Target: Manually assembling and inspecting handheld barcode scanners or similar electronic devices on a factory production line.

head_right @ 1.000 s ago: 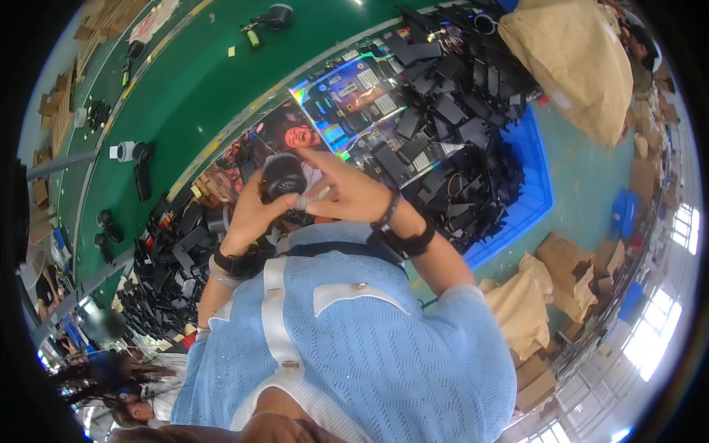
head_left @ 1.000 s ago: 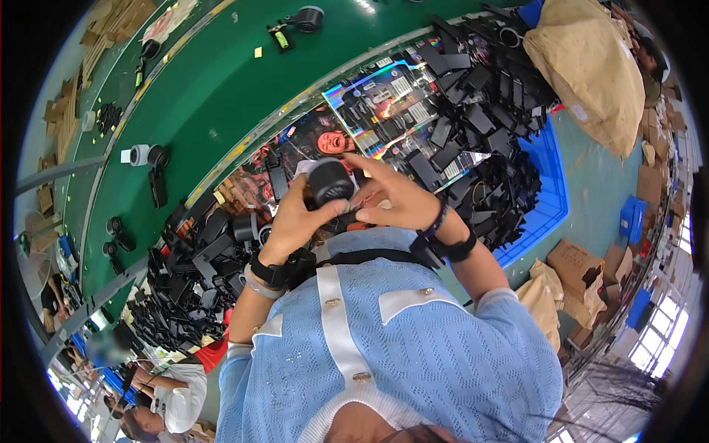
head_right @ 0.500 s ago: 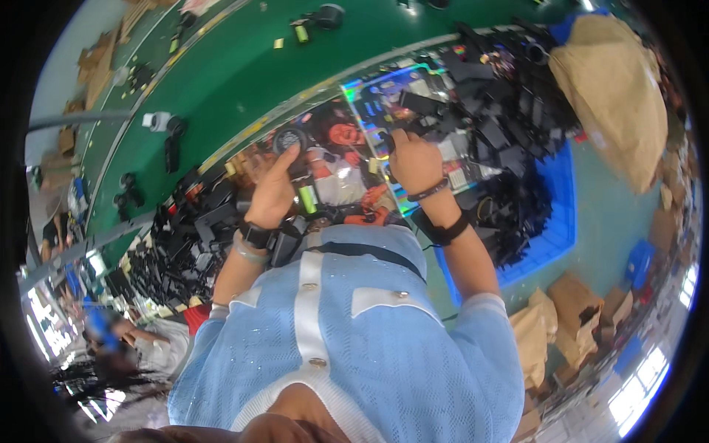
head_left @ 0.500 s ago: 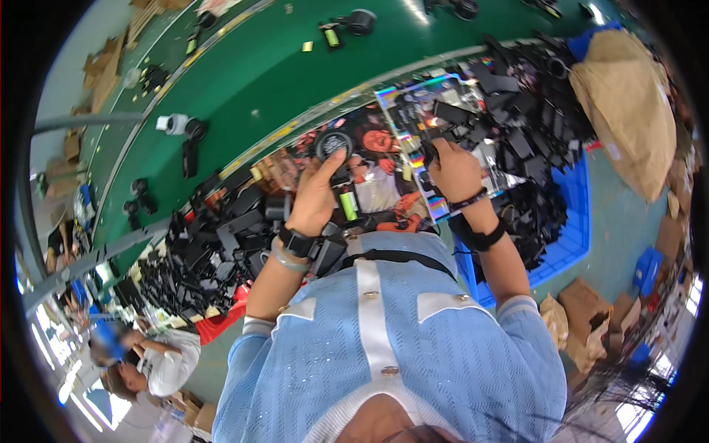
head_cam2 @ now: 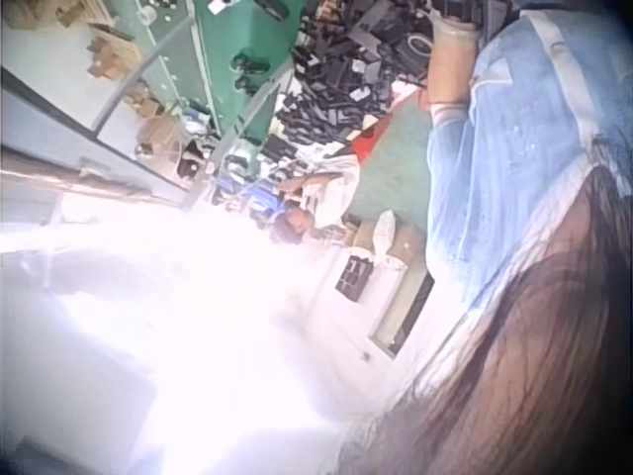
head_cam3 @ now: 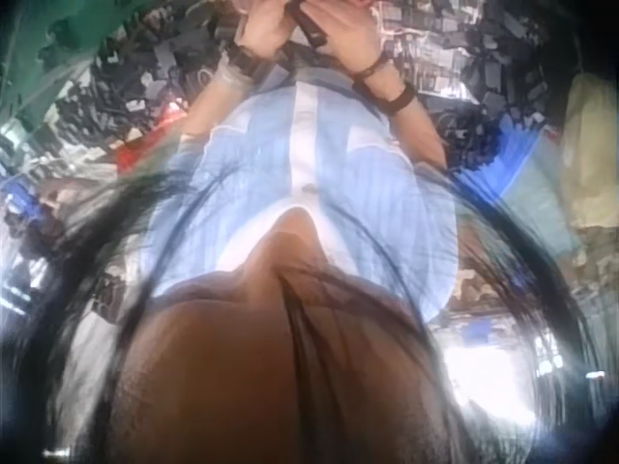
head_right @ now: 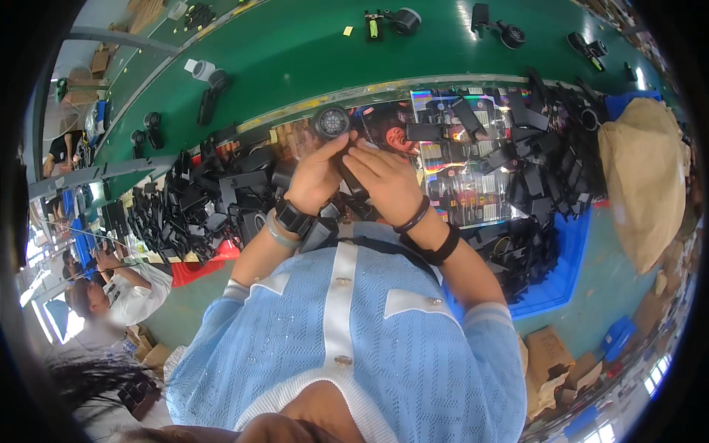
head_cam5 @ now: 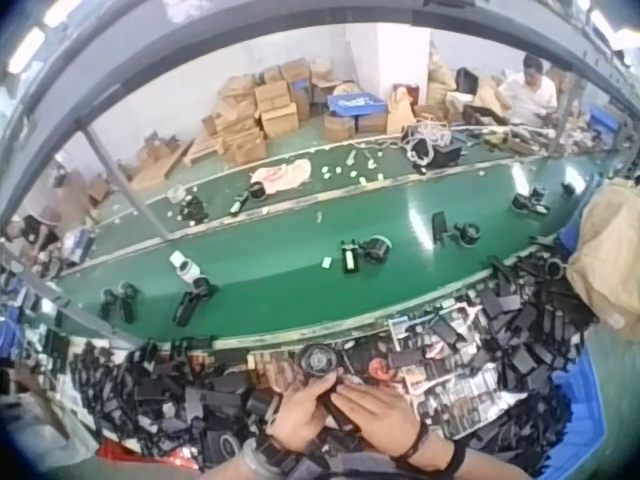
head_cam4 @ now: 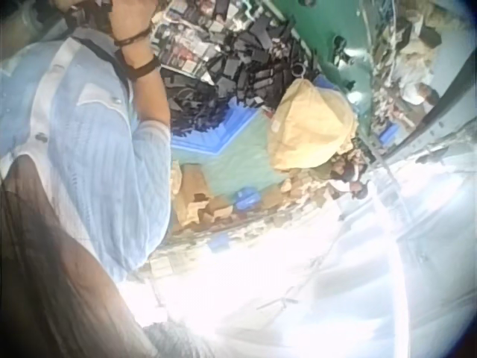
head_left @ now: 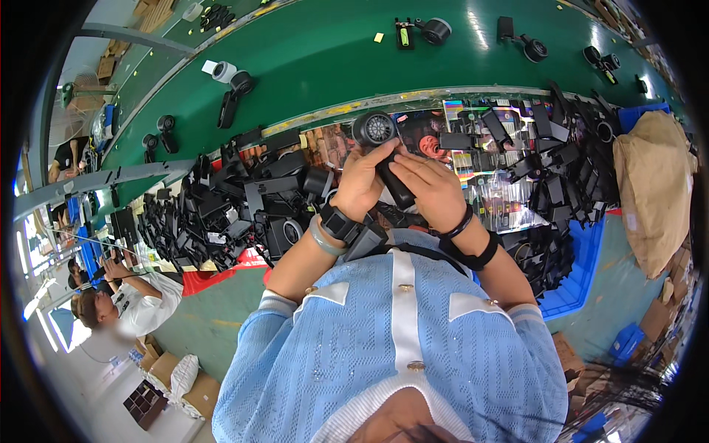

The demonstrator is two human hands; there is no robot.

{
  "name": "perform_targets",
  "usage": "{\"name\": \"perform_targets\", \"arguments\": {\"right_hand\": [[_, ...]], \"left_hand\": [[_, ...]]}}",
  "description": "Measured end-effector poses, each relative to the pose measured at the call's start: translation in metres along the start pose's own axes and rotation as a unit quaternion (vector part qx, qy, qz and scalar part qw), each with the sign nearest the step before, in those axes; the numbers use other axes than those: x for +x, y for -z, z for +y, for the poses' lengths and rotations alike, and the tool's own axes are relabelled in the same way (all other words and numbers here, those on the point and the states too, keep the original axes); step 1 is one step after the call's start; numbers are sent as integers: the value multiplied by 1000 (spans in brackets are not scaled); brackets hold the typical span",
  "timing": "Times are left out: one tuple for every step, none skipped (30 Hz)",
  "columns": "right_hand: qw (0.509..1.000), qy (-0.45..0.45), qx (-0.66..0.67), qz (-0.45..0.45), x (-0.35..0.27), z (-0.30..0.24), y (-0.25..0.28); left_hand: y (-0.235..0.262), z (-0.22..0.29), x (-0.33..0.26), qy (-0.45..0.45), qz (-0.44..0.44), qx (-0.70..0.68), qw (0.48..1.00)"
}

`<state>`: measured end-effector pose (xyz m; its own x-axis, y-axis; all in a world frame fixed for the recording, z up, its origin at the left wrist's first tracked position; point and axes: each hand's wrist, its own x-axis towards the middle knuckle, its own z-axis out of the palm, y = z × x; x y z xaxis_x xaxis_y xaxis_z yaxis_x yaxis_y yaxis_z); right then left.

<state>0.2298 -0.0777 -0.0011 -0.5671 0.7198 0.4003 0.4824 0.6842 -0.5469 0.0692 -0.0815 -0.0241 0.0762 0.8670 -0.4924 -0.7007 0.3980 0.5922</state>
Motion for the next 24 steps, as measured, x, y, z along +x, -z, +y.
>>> {"name": "perform_targets", "arguments": {"right_hand": [[996,41,-34,-72,1,3,8],[996,42,-34,-73,-1,4,10],[997,-48,16,-66,-4,2,12],[987,-139,64,-56,-7,2,16],[940,-209,269,-4,-21,12,6],[941,-210,267,1,-17,12,9],[825,-308,470,-54,-11,11,15],[656,-382,643,-105,-5,10,18],[649,-393,644,-97,-4,11,10],[653,-390,643,-89,-3,13,6],[650,-379,655,-61,-1,16,4],[646,-368,668,-36,3,21,0],[633,-366,682,-24,5,21,-4],[616,-368,697,-4,8,24,-9],[625,-376,684,12,12,26,-16],[634,-384,671,28,16,29,-23],[636,-381,670,29,22,34,-30],[639,-384,666,31,29,40,-39],[642,-386,662,32,37,46,-44],[644,-383,662,31,45,53,-47],[651,-393,649,-4,55,63,-49],[659,-400,636,-41,67,72,-49],[698,-387,600,-59,83,82,-48],[860,-316,398,-38,95,105,-55]], "left_hand": [[1,0,0,-1,2,-2,1000],[2,1,0,-33,10,-25,999],[2,4,1,-65,16,-46,997],[0,5,3,-96,19,-66,993],[-4,8,5,-138,27,-36,989],[-11,12,6,-136,21,-34,990],[-20,16,3,-162,20,-32,986],[-26,18,2,-188,18,-30,982],[-31,18,1,-204,-1,-3,979],[-35,19,2,-203,-10,-1,979],[-39,21,2,-226,-12,23,974],[-41,23,4,-250,-12,47,967],[-43,25,4,-249,-15,38,968],[-45,27,8,-249,-22,40,967],[-46,28,9,-262,-13,57,963],[-46,30,12,-274,-3,74,959],[-45,34,21,-272,9,83,959],[-40,38,30,-273,8,83,958],[-33,41,41,-266,9,55,962],[-26,47,52,-259,11,28,966],[-18,57,64,-194,34,45,979],[-7,62,84,-236,29,44,970],[5,71,103,-227,38,47,972],[19,80,122,-215,45,51,974]]}}
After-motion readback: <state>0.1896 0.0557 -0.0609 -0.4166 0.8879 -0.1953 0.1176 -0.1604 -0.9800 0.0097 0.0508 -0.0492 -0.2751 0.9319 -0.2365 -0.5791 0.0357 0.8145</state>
